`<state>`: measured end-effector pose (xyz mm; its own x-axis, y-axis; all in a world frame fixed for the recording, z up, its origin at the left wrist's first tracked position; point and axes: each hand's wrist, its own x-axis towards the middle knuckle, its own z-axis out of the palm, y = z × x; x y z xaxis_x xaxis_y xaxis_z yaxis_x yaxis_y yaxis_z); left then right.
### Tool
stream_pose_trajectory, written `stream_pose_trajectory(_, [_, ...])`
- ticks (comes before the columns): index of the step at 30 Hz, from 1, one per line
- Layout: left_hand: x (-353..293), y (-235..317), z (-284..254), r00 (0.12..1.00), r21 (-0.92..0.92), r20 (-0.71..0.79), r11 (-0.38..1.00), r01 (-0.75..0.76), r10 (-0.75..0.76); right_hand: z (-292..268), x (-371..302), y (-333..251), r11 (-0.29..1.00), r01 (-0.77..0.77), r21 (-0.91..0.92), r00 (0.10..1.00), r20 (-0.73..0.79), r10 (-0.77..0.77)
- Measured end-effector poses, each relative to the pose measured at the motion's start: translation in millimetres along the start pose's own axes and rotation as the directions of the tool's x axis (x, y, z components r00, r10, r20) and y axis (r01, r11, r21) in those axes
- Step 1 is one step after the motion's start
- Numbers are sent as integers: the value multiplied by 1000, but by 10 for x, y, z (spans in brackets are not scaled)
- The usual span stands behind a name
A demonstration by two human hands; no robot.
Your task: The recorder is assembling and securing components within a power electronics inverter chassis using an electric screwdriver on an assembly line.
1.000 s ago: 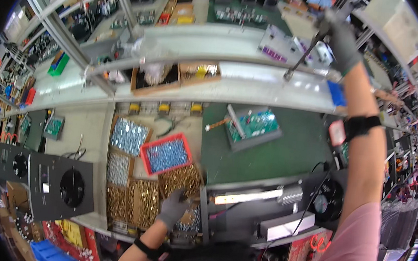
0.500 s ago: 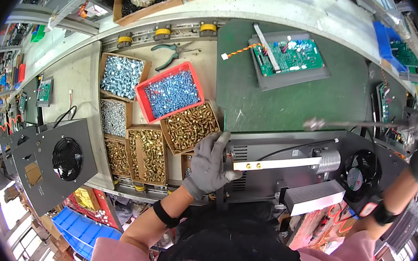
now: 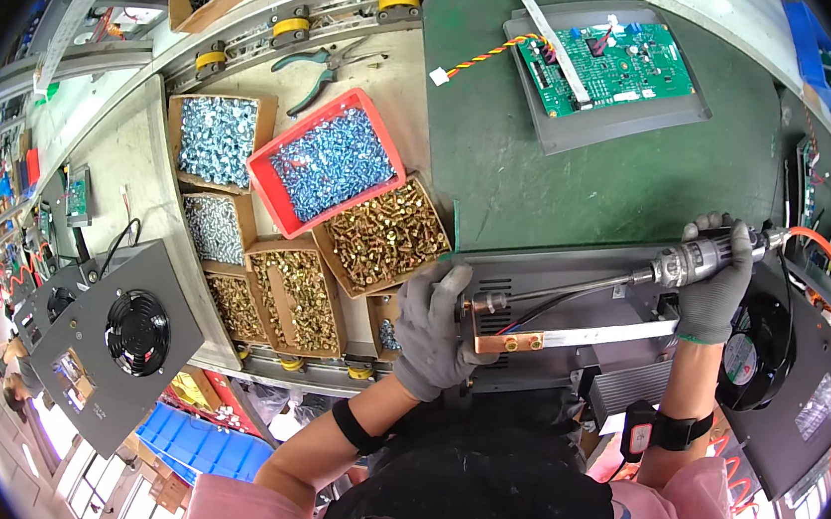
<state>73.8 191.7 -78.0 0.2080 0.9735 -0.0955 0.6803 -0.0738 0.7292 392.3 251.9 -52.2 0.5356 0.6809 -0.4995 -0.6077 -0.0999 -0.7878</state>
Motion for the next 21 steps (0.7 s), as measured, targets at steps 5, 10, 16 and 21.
stream_pose_trajectory(5, [-16,13,59,999,-51,-44,999,10,-12,-85,119,75,990,-113,-79,987,-127,103])
stream_pose_trajectory(10, [2,26,58,998,-60,-68,998,16,-20,-87,189,136,969,-193,-151,957,-249,152])
stream_pose_trajectory(16, [5,-8,38,998,-66,-58,997,-31,27,-57,177,112,955,-255,-149,945,-246,214])
stream_pose_trajectory(21, [-72,-48,74,993,-23,-98,997,-75,73,-163,193,129,941,-319,-113,933,-211,291])
